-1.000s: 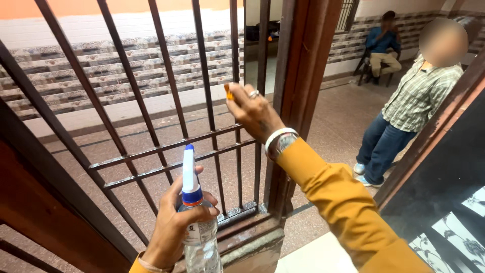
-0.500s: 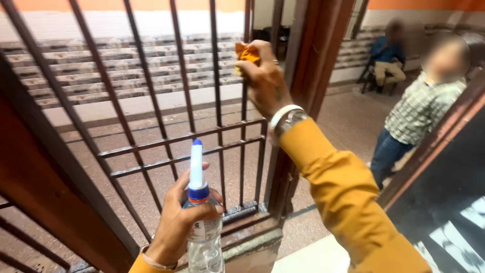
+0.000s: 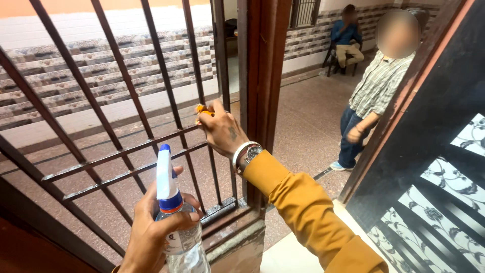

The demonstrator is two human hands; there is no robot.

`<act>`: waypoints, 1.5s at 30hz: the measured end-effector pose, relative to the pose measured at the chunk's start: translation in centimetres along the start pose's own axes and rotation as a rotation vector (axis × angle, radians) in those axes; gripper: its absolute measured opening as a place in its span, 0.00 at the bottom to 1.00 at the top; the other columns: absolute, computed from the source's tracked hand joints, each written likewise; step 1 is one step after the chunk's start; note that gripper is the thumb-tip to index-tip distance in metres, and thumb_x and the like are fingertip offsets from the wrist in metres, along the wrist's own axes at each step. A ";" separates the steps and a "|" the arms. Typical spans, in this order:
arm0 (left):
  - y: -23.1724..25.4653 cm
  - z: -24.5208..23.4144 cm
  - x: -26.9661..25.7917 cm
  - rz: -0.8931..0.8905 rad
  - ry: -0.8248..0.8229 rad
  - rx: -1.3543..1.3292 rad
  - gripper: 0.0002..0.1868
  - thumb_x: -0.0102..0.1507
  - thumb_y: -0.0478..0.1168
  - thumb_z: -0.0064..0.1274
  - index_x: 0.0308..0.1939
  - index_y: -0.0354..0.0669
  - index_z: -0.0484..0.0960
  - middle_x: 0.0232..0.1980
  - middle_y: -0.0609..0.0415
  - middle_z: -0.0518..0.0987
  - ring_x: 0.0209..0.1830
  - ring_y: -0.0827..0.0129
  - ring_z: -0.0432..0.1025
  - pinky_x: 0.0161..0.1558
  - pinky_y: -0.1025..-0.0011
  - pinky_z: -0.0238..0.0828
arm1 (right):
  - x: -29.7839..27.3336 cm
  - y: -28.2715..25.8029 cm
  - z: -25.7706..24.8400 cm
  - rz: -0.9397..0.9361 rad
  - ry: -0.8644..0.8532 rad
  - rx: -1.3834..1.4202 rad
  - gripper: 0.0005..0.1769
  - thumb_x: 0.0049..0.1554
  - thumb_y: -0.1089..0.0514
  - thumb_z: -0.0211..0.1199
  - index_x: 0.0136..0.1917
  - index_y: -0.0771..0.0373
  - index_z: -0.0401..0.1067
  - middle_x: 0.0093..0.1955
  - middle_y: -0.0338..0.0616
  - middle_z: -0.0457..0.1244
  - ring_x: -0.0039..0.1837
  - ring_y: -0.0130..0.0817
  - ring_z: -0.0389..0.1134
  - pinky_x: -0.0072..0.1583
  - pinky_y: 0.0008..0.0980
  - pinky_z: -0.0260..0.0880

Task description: The person sprays a clear liquid from a spray bottle onto a metal railing and wipes it with a yellow cloth. The person repeatedly sprays and wipes different sections of the railing throughout the clip.

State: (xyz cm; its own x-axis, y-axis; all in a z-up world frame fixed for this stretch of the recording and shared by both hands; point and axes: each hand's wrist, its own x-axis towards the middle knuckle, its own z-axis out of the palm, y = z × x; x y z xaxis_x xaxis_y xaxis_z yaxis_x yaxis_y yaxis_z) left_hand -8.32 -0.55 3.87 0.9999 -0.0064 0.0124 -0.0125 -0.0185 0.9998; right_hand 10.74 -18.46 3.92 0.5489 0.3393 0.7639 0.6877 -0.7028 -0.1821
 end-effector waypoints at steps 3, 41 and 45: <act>0.3 0.3 0.0 -0.022 -0.001 -0.010 0.54 0.34 0.39 0.60 0.68 0.44 0.66 0.30 0.42 0.82 0.33 0.55 0.78 0.45 0.52 0.73 | 1.6 0.5 -0.7 0.048 -0.161 0.035 0.07 0.62 0.57 0.66 0.43 0.62 0.76 0.43 0.46 0.64 0.42 0.40 0.69 0.44 0.38 0.74; 7.7 0.6 1.1 0.491 -0.032 0.045 0.50 0.41 0.46 0.60 0.69 0.39 0.66 0.31 0.52 0.82 0.29 0.66 0.79 0.40 0.62 0.81 | 0.8 0.1 0.4 -0.086 0.050 -0.085 0.03 0.55 0.69 0.61 0.45 0.67 0.73 0.53 0.61 0.64 0.38 0.40 0.68 0.36 0.29 0.72; 10.3 -0.2 2.5 0.659 0.028 0.059 0.46 0.47 0.48 0.59 0.68 0.36 0.67 0.32 0.51 0.80 0.31 0.66 0.77 0.44 0.62 0.80 | 1.1 -0.9 -2.0 0.037 -0.045 0.004 0.01 0.56 0.64 0.64 0.42 0.64 0.75 0.42 0.54 0.64 0.37 0.39 0.66 0.38 0.31 0.70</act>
State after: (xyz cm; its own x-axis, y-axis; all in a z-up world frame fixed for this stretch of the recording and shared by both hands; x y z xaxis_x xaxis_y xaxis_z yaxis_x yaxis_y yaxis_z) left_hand -5.95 -0.58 14.25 0.7827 -0.0094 0.6223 -0.6212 -0.0745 0.7801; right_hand 9.76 -18.74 6.17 0.5944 0.3410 0.7283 0.6687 -0.7126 -0.2121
